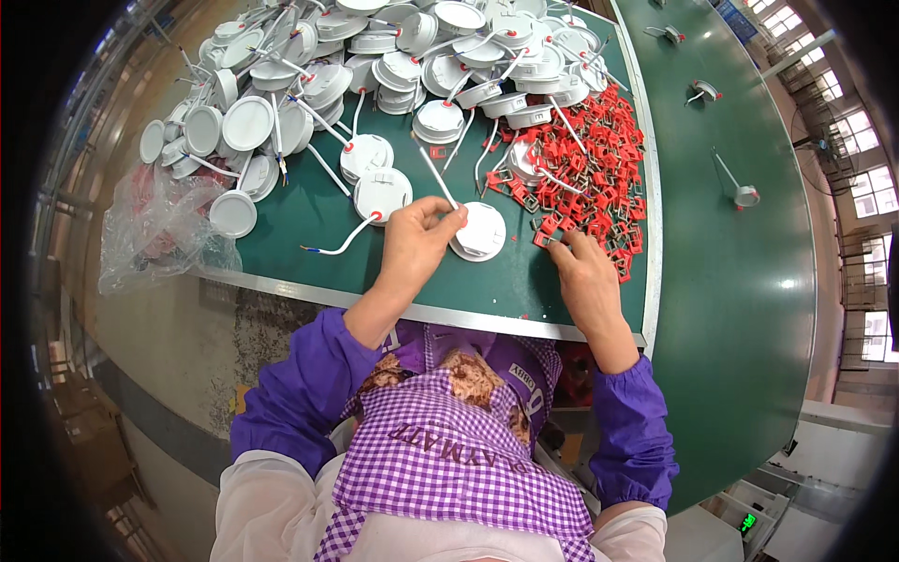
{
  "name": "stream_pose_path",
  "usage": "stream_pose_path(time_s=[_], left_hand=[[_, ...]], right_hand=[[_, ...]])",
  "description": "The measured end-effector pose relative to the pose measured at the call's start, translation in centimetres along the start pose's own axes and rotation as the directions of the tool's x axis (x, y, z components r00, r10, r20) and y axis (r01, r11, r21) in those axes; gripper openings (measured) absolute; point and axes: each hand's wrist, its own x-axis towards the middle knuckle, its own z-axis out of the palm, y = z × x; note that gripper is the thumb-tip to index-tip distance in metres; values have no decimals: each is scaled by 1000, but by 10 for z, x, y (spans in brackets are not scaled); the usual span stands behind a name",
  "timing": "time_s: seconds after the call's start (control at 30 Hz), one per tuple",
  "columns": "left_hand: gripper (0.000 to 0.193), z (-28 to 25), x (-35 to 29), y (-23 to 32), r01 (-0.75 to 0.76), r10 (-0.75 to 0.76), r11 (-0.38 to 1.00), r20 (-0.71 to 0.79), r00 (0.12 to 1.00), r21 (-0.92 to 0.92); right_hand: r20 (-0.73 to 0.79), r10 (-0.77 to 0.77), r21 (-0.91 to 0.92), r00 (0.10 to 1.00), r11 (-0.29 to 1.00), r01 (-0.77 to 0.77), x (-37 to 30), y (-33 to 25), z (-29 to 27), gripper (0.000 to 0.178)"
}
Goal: The person assembles light fixtures by attaching clips onto round light housings by hand and placing the completed lights onto the conveyor belt.
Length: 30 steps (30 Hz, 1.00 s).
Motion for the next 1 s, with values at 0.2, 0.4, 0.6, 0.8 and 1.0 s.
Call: stream_pose_path(time_s=[0.2, 0.4, 0.6, 0.8, 1.0], left_hand=[[12, 9, -32, -4, -416, 416, 908, -14, 909, -54], [38, 16, -51, 16, 65, 26, 882, 186, 982, -467], [42, 16, -55, 17, 182, -28, 825, 284, 958, -535], [35, 18, -57, 14, 34, 72, 908, 233, 970, -419], [32, 15, -57, 10, -170, 214, 968, 257, 942, -184]], right_hand=[[42, -63, -48, 997, 997, 65, 0, -9, 5, 17], [158, 479, 760, 863, 499, -416, 2, -46, -20, 10], [49, 369, 679, 928, 669, -302, 3, -65, -26, 12], [83, 354, 649, 932, 690, -320, 0, -78, -33, 11], [126, 386, 684, 914, 634, -361, -1, -80, -30, 9]])
